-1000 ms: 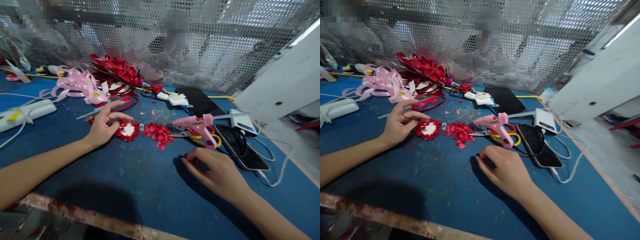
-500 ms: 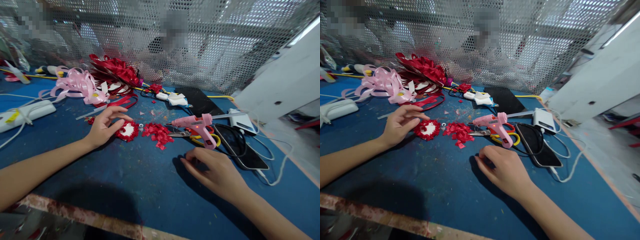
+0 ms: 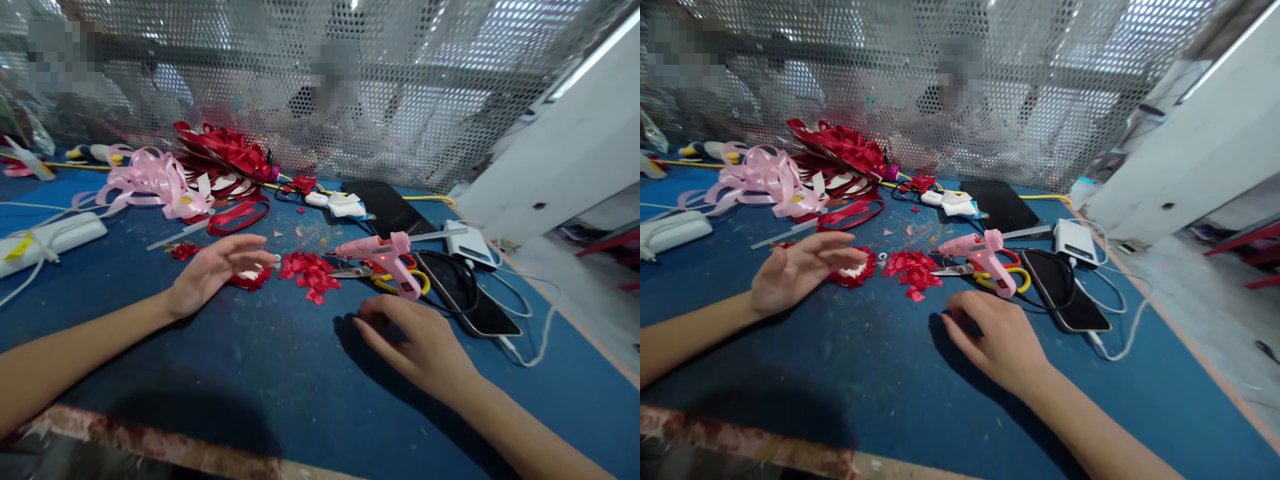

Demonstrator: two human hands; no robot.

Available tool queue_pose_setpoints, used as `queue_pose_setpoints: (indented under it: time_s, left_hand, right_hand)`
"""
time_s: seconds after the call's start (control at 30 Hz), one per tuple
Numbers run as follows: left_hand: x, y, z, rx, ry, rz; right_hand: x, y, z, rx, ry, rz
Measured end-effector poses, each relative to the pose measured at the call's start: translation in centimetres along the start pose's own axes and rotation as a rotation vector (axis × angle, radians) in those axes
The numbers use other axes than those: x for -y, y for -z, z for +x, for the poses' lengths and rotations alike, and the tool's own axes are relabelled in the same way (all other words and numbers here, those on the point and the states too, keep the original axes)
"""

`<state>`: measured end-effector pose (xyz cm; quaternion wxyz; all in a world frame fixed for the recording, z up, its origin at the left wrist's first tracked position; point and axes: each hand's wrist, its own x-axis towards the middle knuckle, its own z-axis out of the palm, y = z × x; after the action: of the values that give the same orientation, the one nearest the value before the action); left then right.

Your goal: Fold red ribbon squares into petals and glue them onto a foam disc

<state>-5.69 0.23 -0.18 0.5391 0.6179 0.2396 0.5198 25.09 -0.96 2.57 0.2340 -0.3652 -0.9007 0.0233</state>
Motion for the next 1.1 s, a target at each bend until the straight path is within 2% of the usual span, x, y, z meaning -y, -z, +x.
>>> queue_pose_setpoints:
  time_s: [0.17, 0.23, 0.33, 0.47, 0.67, 0.83, 1.1]
  left_hand:
    - [-0.6, -3.1, -1.3, 0.318, 0.25, -0.292]
    - [-0.6, -4.2, -1.8, 0.396, 0.325, -0.404]
    - [-0.5, -5.4, -2.4, 0.448, 0.379, -0.523]
    - [-0.5, -6.1, -2.8, 0.491, 0.418, -0.57]
    - [-0.6, -6.2, -2.5, 0.472, 0.451, -0.654]
    - [-0.6, -6.2, -2.2, 0.439, 0.508, -0.769]
    - [-0.4, -5.4, -2.2, 0.371, 0.52, -0.889]
  right_hand:
    - [1.0, -0.2, -0.4, -0.092, -0.007, 0.165]
    - [1.7, -0.3, -0.6, -0.067, 0.005, 0.237]
    - [2.9, -0.6, -0.7, 0.009, 0.042, 0.319]
    - [4.0, -0.9, -0.5, 0.081, 0.092, 0.495]
    - [3.7, -1.6, -0.4, -0.067, 0.118, 0.591]
    - [3.5, -1.7, -0.5, -0.115, 0.113, 0.583]
    - [3.2, -0.9, -0.3, -0.05, -0.132, 0.629]
